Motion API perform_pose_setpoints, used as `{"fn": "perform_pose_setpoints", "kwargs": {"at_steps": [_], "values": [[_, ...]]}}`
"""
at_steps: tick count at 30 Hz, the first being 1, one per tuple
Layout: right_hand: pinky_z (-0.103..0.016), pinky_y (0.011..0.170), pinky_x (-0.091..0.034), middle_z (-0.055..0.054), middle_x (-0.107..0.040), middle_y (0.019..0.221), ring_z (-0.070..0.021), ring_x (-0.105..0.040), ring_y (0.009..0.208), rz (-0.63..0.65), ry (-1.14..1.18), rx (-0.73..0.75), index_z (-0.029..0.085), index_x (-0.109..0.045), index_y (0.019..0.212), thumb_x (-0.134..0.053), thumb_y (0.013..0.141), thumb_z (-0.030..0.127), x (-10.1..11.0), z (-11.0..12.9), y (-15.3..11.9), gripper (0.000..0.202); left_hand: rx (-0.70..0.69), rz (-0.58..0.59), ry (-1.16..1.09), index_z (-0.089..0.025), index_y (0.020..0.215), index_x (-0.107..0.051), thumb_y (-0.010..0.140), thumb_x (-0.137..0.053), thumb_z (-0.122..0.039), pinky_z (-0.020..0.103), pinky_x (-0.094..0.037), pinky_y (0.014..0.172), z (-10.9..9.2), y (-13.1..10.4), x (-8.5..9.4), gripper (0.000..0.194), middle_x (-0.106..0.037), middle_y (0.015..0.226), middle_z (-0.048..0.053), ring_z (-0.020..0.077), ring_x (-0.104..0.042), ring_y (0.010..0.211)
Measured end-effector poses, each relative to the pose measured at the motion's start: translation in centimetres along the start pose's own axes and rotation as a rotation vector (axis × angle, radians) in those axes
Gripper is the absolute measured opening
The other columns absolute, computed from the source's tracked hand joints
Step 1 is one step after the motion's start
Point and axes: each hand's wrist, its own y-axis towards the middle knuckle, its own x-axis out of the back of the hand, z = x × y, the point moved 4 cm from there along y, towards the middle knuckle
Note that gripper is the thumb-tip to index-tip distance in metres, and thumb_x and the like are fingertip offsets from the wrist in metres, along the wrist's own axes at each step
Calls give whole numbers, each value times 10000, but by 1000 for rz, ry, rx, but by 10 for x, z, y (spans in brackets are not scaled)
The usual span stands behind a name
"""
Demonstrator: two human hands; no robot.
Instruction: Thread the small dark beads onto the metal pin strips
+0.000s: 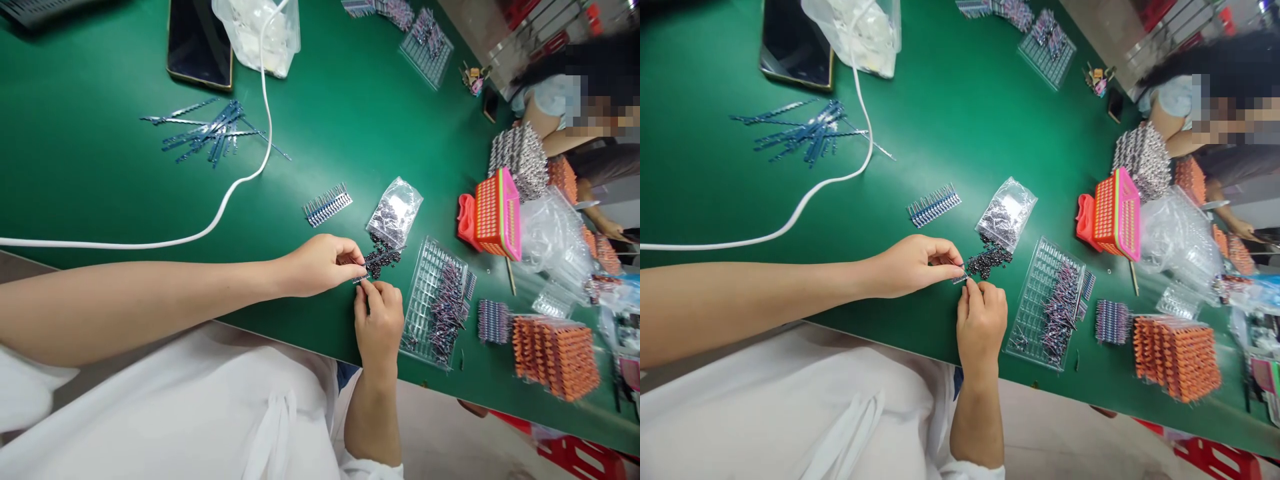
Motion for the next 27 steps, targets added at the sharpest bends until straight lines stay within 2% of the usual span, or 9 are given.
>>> {"fn": "perform_pose_setpoints", "kwargs": {"at_steps": [5, 8, 11, 14, 16, 18, 21, 23, 27], "values": [[-339, 784, -459, -69, -624, 896, -191, -543, 875, -5, 67, -32, 195, -662, 962, -508, 958, 207, -1, -2, 2, 155, 10, 3, -12, -159, 821, -685, 834, -657, -305, 264, -492, 713, 0, 0, 0, 149, -735, 795, 24, 158, -664, 764], [-332, 782, -469, -48, -611, 843, -174, -558, 829, -47, 143, -104, 198, -651, 864, -533, 929, 203, 3, -2, 2, 135, 19, 25, -28, -155, 827, -684, 835, -661, -315, 271, -492, 728, 0, 0, -2, 162, -740, 807, 30, 164, -668, 779], [-292, 697, -469, -19, -607, 811, -141, -556, 745, -132, 363, -262, 200, -650, 819, -577, 897, 226, 11, -3, -3, 110, 49, 80, -79, -153, 824, -677, 826, -674, -328, 308, -508, 775, 2, -1, -6, 175, -748, 836, 46, 193, -688, 829], [-266, 631, -448, -4, -593, 792, -126, -557, 713, -252, 667, -425, 189, -641, 792, -618, 879, 255, 16, -4, -9, 111, 66, 189, -292, -153, 809, -655, 808, -700, -296, 341, -515, 888, 4, -5, -15, 150, -755, 886, 54, 221, -700, 977], [-263, 629, -460, 2, -577, 775, -125, -570, 715, -331, 834, -477, 182, -630, 778, -633, 873, 259, 15, -3, -11, 123, 69, 261, -462, -156, 805, -642, 797, -719, -264, 340, -505, 939, 5, -8, -22, 133, -754, 896, 43, 209, -693, 1025], [-275, 650, -495, 7, -572, 772, -126, -594, 726, -405, 922, -487, 180, -627, 784, -637, 874, 247, 12, 0, -12, 113, 80, 294, -549, -157, 813, -644, 789, -736, -247, 332, -509, 927, 5, -12, -27, 131, -747, 879, 26, 177, -699, 947], [-301, 691, -541, 8, -577, 790, -126, -620, 750, -531, 873, -451, 186, -637, 809, -643, 876, 225, 10, 5, -12, 78, 88, 288, -581, -155, 821, -651, 781, -748, -226, 322, -517, 888, 6, -15, -30, 127, -735, 847, 7, 141, -682, 831], [-293, 683, -545, 6, -583, 802, -122, -617, 758, -602, 778, -416, 192, -650, 831, -656, 869, 201, 12, 9, -14, 40, 80, 283, -590, -151, 828, -653, 789, -741, -222, 323, -521, 886, 5, -16, -31, 119, -733, 840, 9, 139, -678, 827], [-270, 642, -536, -8, -610, 850, -126, -617, 785, -619, 603, -363, 205, -664, 897, -673, 856, 163, 15, 11, -17, 60, 50, 265, -572, -138, 855, -652, 808, -724, -243, 353, -524, 915, 4, -18, -31, 136, -741, 883, 39, 162, -688, 875]]}}
